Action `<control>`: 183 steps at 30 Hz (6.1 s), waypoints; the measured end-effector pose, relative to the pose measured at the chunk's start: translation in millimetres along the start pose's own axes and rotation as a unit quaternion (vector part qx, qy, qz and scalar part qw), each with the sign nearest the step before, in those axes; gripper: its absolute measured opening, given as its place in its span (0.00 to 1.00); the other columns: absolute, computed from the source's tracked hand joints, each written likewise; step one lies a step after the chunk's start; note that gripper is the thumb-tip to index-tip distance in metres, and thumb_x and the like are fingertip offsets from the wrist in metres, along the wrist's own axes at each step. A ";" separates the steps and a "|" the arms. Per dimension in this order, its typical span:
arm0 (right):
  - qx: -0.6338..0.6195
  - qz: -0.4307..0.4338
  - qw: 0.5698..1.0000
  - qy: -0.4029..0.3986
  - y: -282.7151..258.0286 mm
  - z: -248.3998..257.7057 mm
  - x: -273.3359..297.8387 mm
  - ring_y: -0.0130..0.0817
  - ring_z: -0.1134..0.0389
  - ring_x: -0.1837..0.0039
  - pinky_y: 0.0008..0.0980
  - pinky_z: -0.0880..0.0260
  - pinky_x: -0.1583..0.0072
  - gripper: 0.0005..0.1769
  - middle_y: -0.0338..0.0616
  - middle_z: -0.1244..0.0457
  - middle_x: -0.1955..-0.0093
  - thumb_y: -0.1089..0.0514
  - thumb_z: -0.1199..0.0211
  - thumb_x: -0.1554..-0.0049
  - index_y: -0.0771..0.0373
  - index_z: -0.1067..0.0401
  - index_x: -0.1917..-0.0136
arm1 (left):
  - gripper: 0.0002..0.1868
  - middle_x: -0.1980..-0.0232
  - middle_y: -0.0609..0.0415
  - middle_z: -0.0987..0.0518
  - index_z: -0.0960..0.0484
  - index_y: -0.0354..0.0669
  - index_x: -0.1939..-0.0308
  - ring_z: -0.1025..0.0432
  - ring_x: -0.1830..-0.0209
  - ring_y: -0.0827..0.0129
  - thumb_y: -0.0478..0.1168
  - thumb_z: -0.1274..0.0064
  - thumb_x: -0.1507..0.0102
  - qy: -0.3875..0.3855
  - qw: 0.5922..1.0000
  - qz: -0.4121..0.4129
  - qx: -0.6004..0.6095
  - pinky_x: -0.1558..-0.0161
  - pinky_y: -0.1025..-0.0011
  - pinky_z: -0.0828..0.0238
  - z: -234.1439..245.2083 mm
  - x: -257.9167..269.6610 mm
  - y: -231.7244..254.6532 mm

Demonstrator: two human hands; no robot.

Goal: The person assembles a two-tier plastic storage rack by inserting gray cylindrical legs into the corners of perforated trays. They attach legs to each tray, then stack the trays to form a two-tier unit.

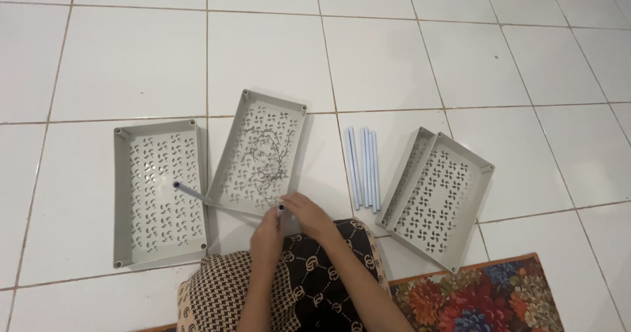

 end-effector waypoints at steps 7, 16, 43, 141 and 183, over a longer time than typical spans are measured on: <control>0.150 0.019 0.988 0.023 -38.6 55.3 -25.1 0.47 0.43 0.14 0.47 0.40 0.19 0.49 0.28 0.40 0.14 0.83 0.48 0.45 0.41 0.28 0.21 | 0.12 0.31 0.47 0.17 0.16 0.43 0.39 0.16 0.42 0.55 0.41 0.47 0.23 0.171 0.985 0.006 0.009 0.42 0.58 0.15 41.7 -2.7 -4.6; 0.132 0.024 0.988 0.083 -24.0 81.9 -73.1 0.55 0.41 0.15 0.49 0.29 0.29 0.46 0.38 0.41 0.13 0.77 0.43 0.44 0.48 0.32 0.17 | 0.40 0.19 0.32 0.43 0.52 0.32 0.15 0.34 0.22 0.46 0.32 0.49 0.27 0.266 0.886 0.114 0.362 0.31 0.50 0.24 51.5 -30.8 -49.1; 0.238 -0.041 0.934 0.261 -19.7 92.3 -3.5 0.47 0.29 0.41 0.60 0.42 0.19 0.14 0.43 0.28 0.49 0.65 0.37 0.41 0.54 0.17 0.45 | 0.73 0.10 0.29 0.87 0.92 0.38 0.14 0.67 0.05 0.35 0.42 0.35 0.30 0.241 0.918 0.118 0.293 0.11 0.46 0.60 20.4 -30.8 -55.2; -0.138 0.003 0.982 0.129 -175.0 24.8 6.9 0.57 0.26 0.42 0.49 0.24 0.40 0.14 0.59 0.30 0.44 0.66 0.42 0.32 0.70 0.27 0.35 | 0.15 0.50 0.49 0.10 0.06 0.39 0.46 0.17 0.51 0.65 0.42 0.29 0.35 0.166 0.929 -0.095 0.316 0.47 0.67 0.20 115.0 36.4 -18.8; -0.214 -0.042 0.971 0.100 -173.0 23.5 4.0 0.60 0.25 0.40 0.50 0.24 0.39 0.11 0.61 0.29 0.43 0.69 0.38 0.35 0.71 0.28 0.39 | 0.13 0.54 0.55 0.10 0.05 0.43 0.49 0.17 0.57 0.68 0.42 0.29 0.35 0.228 0.941 -0.139 0.207 0.54 0.68 0.20 121.2 42.7 -8.5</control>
Point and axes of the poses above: each hand's wrist, its own x-axis away from the middle knuckle, its own z-axis out of the back of the hand, y = z × x, the point moved 5 cm from there along -x, towards the middle knuckle
